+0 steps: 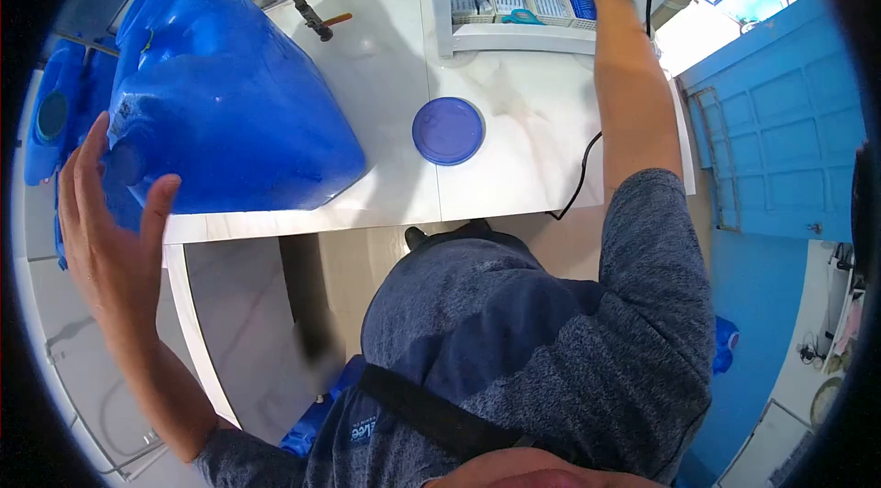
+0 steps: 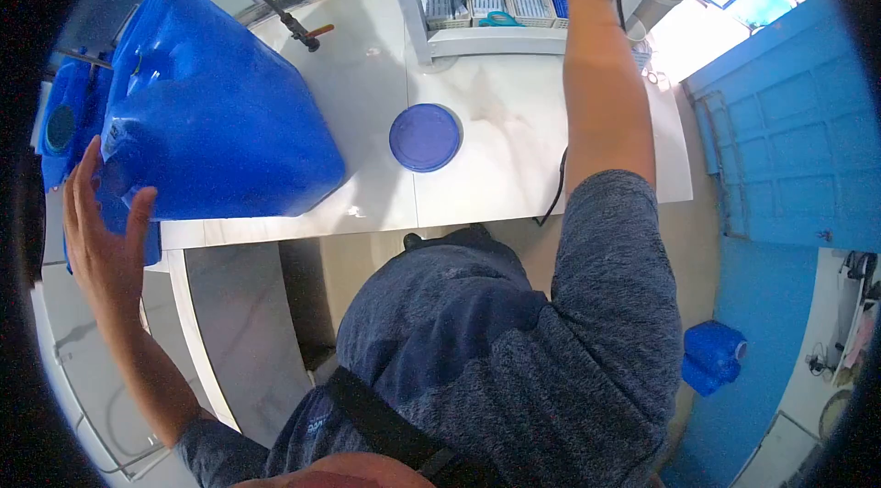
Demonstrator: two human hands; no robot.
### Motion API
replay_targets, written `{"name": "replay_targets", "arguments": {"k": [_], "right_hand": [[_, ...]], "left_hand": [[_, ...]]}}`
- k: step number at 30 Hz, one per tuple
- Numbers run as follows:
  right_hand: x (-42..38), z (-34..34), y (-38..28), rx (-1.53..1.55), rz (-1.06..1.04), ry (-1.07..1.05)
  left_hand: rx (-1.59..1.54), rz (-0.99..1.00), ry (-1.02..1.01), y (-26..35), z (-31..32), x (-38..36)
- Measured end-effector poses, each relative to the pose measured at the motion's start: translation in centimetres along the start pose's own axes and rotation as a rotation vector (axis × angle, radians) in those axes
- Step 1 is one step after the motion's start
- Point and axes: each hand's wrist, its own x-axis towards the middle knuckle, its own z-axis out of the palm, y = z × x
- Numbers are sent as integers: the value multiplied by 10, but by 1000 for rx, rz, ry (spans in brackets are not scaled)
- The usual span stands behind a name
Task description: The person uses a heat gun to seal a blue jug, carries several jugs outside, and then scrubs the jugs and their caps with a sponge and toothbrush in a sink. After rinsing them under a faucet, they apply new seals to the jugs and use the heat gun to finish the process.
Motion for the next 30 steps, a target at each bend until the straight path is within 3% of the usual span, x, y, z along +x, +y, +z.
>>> {"name": "replay_targets", "arguments": {"k": [3,5,9,11,19,21,24,25,26,28,30], "right_hand": [[20,-8,9,-181,-10,-91],[21,-5,12,-180,-48,-147],[-8,14,6,-133,-182,-157],[-32,2,-13,-318,-203,-311],[-41,-5,-25,-270,-159,-248],[-45,-17,-34,-187,-3,-121],[-64,-53,-53,-154,-110,-97],[-85,-72,-63,41,-198,-49],[-116,-96,-76,239,-289,0],[-184,-150,-103,683,-374,-165],[-228,-151,-110,1195,-513,-551]], "left_hand": [[-5,-99,-84,-8,7,-4],[-32,170,-25,-4,1,0],[-102,163,110,8,4,-7],[-218,235,172,15,3,-21],[-768,193,108,75,32,-52],[-958,162,73,91,43,-48],[-1114,105,-15,116,51,-34],[-1108,100,-13,126,59,-32],[-1366,-60,-98,138,71,-31],[-1765,-390,-261,161,85,-17],[-2039,-636,-418,182,101,6]]}}
